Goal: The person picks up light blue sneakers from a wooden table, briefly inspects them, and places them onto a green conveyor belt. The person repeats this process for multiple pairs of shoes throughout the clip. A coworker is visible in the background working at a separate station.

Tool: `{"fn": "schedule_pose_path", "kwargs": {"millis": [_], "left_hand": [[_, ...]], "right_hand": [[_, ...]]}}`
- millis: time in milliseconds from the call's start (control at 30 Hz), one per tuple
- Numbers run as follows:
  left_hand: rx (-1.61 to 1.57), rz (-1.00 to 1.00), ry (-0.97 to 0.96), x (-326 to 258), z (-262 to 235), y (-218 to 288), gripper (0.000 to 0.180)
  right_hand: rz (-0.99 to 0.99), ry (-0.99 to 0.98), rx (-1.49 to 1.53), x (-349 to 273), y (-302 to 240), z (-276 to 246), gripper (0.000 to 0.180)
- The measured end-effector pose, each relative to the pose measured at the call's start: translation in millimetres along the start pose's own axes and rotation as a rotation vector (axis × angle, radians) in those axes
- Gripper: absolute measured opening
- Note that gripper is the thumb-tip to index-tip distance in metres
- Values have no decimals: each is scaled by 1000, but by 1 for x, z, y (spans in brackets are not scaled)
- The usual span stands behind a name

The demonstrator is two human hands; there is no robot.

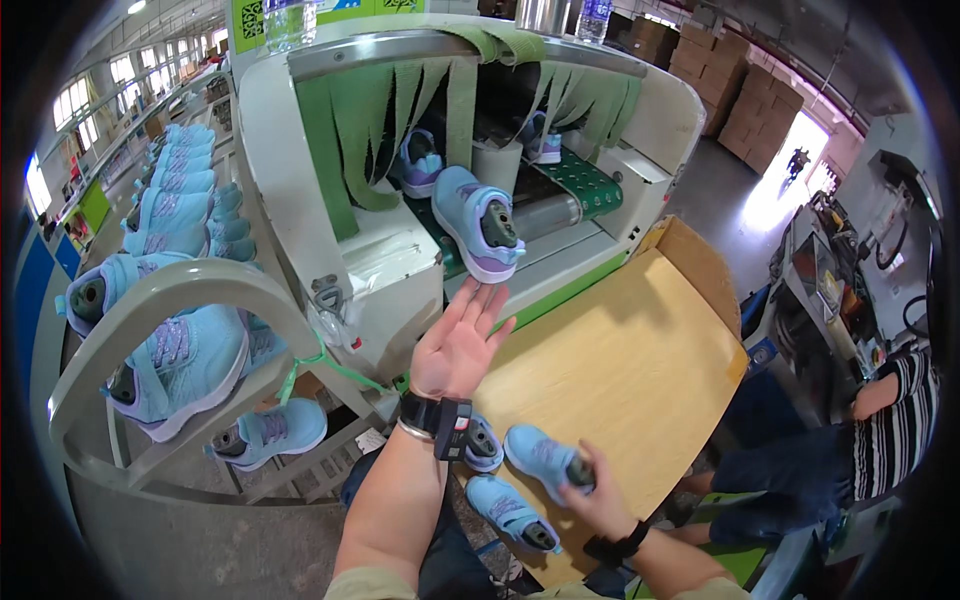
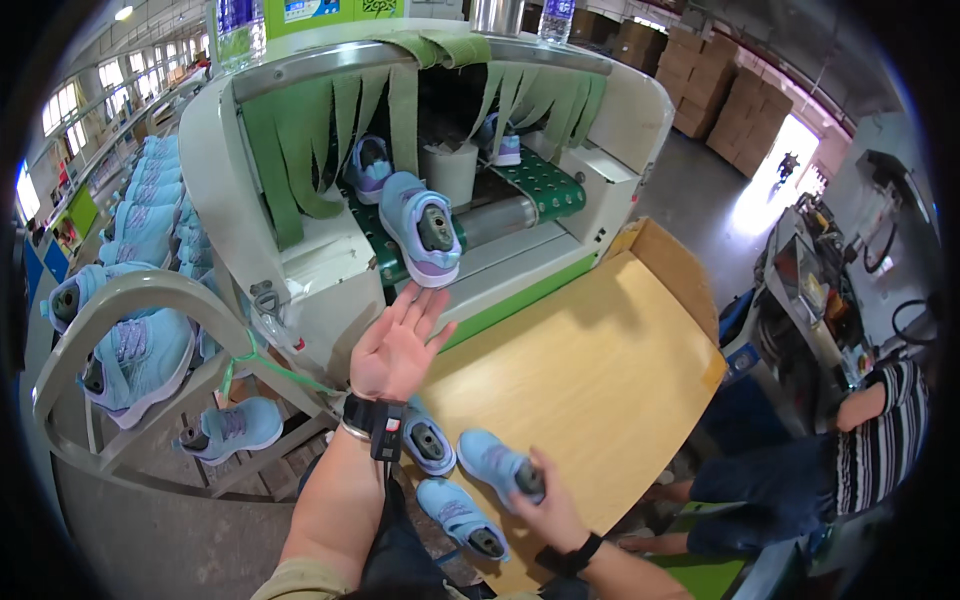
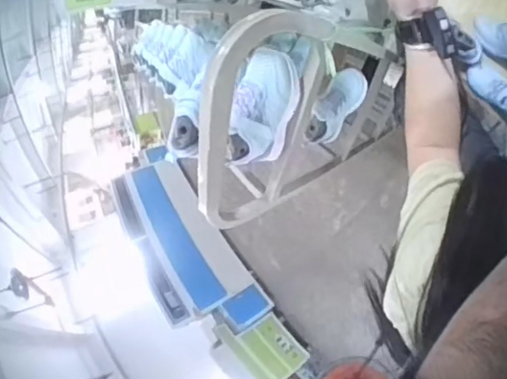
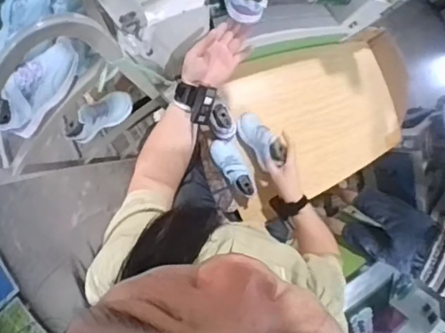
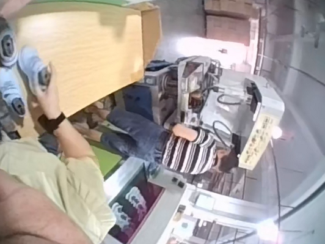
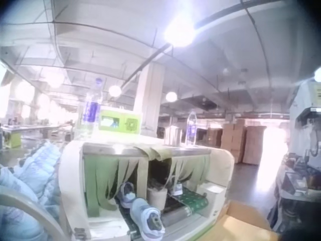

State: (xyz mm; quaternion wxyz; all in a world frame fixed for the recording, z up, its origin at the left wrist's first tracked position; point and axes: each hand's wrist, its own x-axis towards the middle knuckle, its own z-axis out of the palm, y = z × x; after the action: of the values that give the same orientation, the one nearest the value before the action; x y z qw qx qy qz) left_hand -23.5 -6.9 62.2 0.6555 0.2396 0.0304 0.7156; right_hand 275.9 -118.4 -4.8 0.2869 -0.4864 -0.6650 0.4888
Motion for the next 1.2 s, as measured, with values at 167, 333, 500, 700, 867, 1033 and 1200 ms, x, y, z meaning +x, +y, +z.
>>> {"fn": "schedule_pose_path", "kwargs": {"millis": [167, 333, 500, 700, 867, 1033, 1200], "left_hand": [[-41, -90, -1, -6, 2, -5, 68], [-34, -181, 3, -8, 4, -14, 66], [-9, -210, 41, -6, -2, -17, 67], [-1, -209, 30, -12, -3, -16, 65], [113, -279, 31, -20, 3, -32, 63], [164, -380, 43, -27, 5, -56, 64], [199, -437, 21, -33, 2, -73, 63]], "right_hand": [[-305, 292, 76, 128, -74, -71, 60], [-689, 523, -233, 290, -183, -110, 64], [-395, 431, -400, 379, -164, -102, 75], [-562, 210, -685, 279, -61, -82, 82], [25, -323, -1010, 57, 43, -39, 91], [19, -283, -867, -7, 54, -36, 92], [65, -316, -847, -3, 48, -37, 93]]}}
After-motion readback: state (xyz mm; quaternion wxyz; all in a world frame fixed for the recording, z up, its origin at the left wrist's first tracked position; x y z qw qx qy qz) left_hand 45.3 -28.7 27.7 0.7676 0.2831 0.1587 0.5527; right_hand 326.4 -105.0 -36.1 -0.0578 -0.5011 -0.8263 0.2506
